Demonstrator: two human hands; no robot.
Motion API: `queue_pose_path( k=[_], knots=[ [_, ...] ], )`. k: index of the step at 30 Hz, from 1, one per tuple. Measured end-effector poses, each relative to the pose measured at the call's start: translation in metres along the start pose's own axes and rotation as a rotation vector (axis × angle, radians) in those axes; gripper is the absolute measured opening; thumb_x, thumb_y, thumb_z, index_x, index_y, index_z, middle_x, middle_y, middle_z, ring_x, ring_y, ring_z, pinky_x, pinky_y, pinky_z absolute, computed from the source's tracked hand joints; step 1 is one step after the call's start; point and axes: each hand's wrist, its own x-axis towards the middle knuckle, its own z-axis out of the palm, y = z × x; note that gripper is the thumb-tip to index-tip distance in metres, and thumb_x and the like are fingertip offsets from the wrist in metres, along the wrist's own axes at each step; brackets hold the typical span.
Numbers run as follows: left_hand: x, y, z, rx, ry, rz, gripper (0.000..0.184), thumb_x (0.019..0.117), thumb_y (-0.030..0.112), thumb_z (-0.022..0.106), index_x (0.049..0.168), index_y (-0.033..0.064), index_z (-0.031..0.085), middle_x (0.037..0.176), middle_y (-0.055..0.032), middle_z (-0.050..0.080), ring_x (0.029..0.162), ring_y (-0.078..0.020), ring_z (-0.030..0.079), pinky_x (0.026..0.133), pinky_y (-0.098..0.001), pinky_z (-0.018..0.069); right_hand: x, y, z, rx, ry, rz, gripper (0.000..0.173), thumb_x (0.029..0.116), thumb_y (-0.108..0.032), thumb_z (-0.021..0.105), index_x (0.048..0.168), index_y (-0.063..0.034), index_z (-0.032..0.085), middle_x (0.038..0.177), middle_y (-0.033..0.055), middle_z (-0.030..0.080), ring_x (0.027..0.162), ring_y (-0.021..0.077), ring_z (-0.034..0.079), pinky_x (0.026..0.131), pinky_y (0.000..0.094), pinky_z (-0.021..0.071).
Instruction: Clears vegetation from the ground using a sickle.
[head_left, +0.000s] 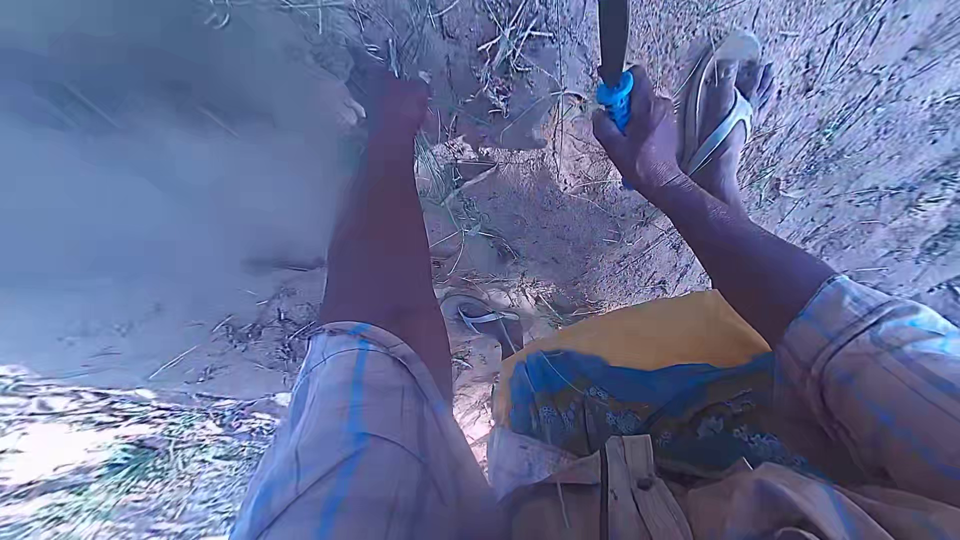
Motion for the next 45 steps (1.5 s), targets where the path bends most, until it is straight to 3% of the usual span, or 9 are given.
queue_pose_path(
  k=[4, 11, 18, 22, 24, 27, 33, 37, 45],
  knots=[
    [-0.020, -0.032, 0.014, -0.099, -0.033, -0.119, 0.053, 0.1107, 0.023, 0.038, 0.155, -0.0057, 0.034, 0.149, -0.0321, 0.048, 0.135, -0.0421, 0.054, 0.110, -0.0567, 0.0442, 0.006, -0.022, -0.002, -0.004, -0.077, -0.096, 0.039, 0.0979, -0.021, 0.059, 0.124, 0.0079, 0.060, 0.091, 0.0220, 0.070, 0.082, 0.0367, 0.069, 0.074, 0.0536, 0.0526],
    [-0.062, -0.056, -0.026, 0.120, -0.055, -0.043, 0.045, 0.1144, 0.023, 0.030, 0.138, -0.0087, 0.052, 0.132, -0.0358, 0.059, 0.128, -0.0516, 0.056, 0.105, -0.0672, 0.0430, 0.044, -0.110, 0.027, -0.178, -0.405, -0.003, 0.049, 0.1039, -0.028, 0.055, 0.145, -0.0022, 0.047, 0.119, 0.0249, 0.068, 0.113, 0.0437, 0.066, 0.091, 0.0608, 0.0503],
    [-0.080, -0.082, -0.012, 0.242, -0.188, -0.094, 0.041, 0.1117, 0.017, 0.035, 0.139, -0.0094, 0.049, 0.129, -0.0369, 0.060, 0.124, -0.0528, 0.060, 0.098, -0.0689, 0.0473, -0.092, 0.024, -0.025, -0.596, -0.711, 0.441, 0.043, 0.1067, -0.025, 0.050, 0.139, 0.0032, 0.049, 0.123, 0.0313, 0.064, 0.118, 0.0489, 0.062, 0.094, 0.0642, 0.0468],
    [-0.083, -0.072, 0.008, 0.167, -0.176, -0.089, 0.041, 0.1124, 0.017, 0.034, 0.143, -0.0085, 0.045, 0.130, -0.0379, 0.059, 0.124, -0.0538, 0.059, 0.098, -0.0679, 0.0485, -0.103, -0.007, -0.055, -0.479, -0.563, 0.321, 0.043, 0.1037, -0.024, 0.058, 0.132, 0.0074, 0.053, 0.107, 0.0329, 0.067, 0.106, 0.0510, 0.066, 0.090, 0.0651, 0.0476],
    [-0.081, -0.071, 0.003, 0.145, -0.155, -0.113, 0.040, 0.1112, 0.015, 0.035, 0.143, -0.0075, 0.046, 0.130, -0.0368, 0.060, 0.124, -0.0532, 0.059, 0.098, -0.0681, 0.0486, -0.065, -0.054, -0.036, -0.338, -0.395, 0.088, 0.038, 0.1003, -0.021, 0.061, 0.125, 0.0074, 0.056, 0.093, 0.0294, 0.068, 0.091, 0.0494, 0.068, 0.078, 0.0643, 0.0505],
    [-0.079, -0.075, -0.012, 0.178, -0.149, -0.107, 0.039, 0.1105, 0.013, 0.037, 0.143, -0.0082, 0.045, 0.131, -0.0375, 0.059, 0.125, -0.0542, 0.058, 0.098, -0.0695, 0.0472, 0.003, -0.131, 0.009, -0.162, -0.278, -0.106, 0.042, 0.1014, -0.023, 0.058, 0.132, 0.0046, 0.053, 0.100, 0.0240, 0.069, 0.094, 0.0421, 0.069, 0.081, 0.0588, 0.0516],
    [-0.083, -0.078, -0.014, 0.224, -0.210, 0.034, 0.040, 0.1092, 0.014, 0.041, 0.140, -0.0103, 0.052, 0.139, -0.0358, 0.055, 0.133, -0.0512, 0.053, 0.107, -0.0680, 0.0414, -0.039, -0.034, 0.097, -0.251, -0.507, 0.295, 0.051, 0.1053, -0.029, 0.055, 0.145, 0.0004, 0.045, 0.120, 0.0294, 0.066, 0.113, 0.0479, 0.065, 0.091, 0.0656, 0.0504],
    [-0.105, -0.071, 0.012, 0.097, -0.220, 0.032, 0.041, 0.1096, 0.016, 0.043, 0.141, -0.0092, 0.050, 0.138, -0.0326, 0.058, 0.135, -0.0449, 0.054, 0.113, -0.0598, 0.0407, -0.069, -0.077, 0.084, -0.256, -0.582, 0.448, 0.051, 0.1049, -0.030, 0.054, 0.146, -0.0021, 0.045, 0.123, 0.0271, 0.065, 0.116, 0.0440, 0.065, 0.093, 0.0622, 0.0504],
    [-0.062, -0.089, -0.043, 0.177, -0.154, 0.006, 0.040, 0.1098, 0.012, 0.037, 0.134, -0.0173, 0.050, 0.136, -0.0403, 0.054, 0.133, -0.0547, 0.051, 0.108, -0.0691, 0.0398, 0.002, -0.145, 0.058, -0.203, -0.433, 0.076, 0.052, 0.1050, -0.029, 0.055, 0.149, -0.0020, 0.045, 0.121, 0.0251, 0.067, 0.114, 0.0421, 0.066, 0.094, 0.0594, 0.0501]
  ],
)
